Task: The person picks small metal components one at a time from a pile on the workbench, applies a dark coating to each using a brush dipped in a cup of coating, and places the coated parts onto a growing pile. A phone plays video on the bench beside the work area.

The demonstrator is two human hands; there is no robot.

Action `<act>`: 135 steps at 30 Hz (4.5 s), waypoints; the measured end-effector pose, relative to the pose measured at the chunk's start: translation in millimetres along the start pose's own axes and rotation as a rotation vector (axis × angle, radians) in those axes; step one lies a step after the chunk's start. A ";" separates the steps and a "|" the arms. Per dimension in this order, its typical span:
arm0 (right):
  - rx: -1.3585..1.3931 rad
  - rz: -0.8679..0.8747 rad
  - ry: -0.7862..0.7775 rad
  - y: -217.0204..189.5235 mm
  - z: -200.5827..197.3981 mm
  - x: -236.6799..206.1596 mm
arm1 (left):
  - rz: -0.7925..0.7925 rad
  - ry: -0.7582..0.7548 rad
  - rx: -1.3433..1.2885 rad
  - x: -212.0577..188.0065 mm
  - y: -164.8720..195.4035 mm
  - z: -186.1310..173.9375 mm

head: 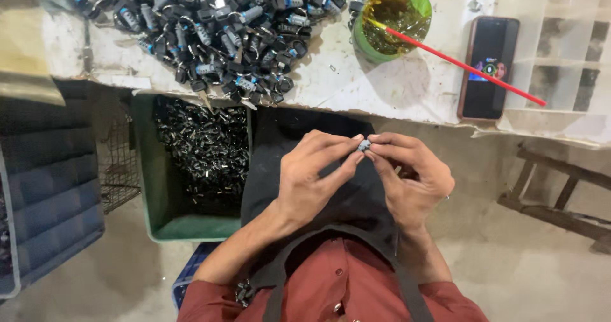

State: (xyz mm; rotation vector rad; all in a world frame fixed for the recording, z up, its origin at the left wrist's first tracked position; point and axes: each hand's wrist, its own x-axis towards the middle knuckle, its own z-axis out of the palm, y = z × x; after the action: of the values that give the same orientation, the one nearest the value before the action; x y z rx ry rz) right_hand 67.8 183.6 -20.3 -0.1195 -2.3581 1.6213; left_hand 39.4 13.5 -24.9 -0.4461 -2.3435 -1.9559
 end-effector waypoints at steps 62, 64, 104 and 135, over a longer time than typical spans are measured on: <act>-0.321 -0.086 -0.043 34.3 8.6 38.9 | 0.319 0.128 1.058 50.8 -65.5 -105.7; -0.446 -0.183 -0.077 34.6 17.3 45.1 | 0.271 0.093 1.028 55.0 -71.1 -104.1; -0.375 -0.348 0.016 37.6 29.3 60.4 | 0.544 0.416 0.229 132.4 -78.7 -87.6; 0.053 0.110 -0.075 16.0 0.1 25.0 | 0.339 0.157 0.278 1.8 -3.0 -14.7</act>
State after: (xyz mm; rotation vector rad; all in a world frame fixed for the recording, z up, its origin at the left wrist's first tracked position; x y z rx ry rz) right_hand 42.5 195.0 -30.6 -0.1836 -2.4002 1.7678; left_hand 34.8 -0.9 -24.4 -0.5966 -2.2198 -1.4397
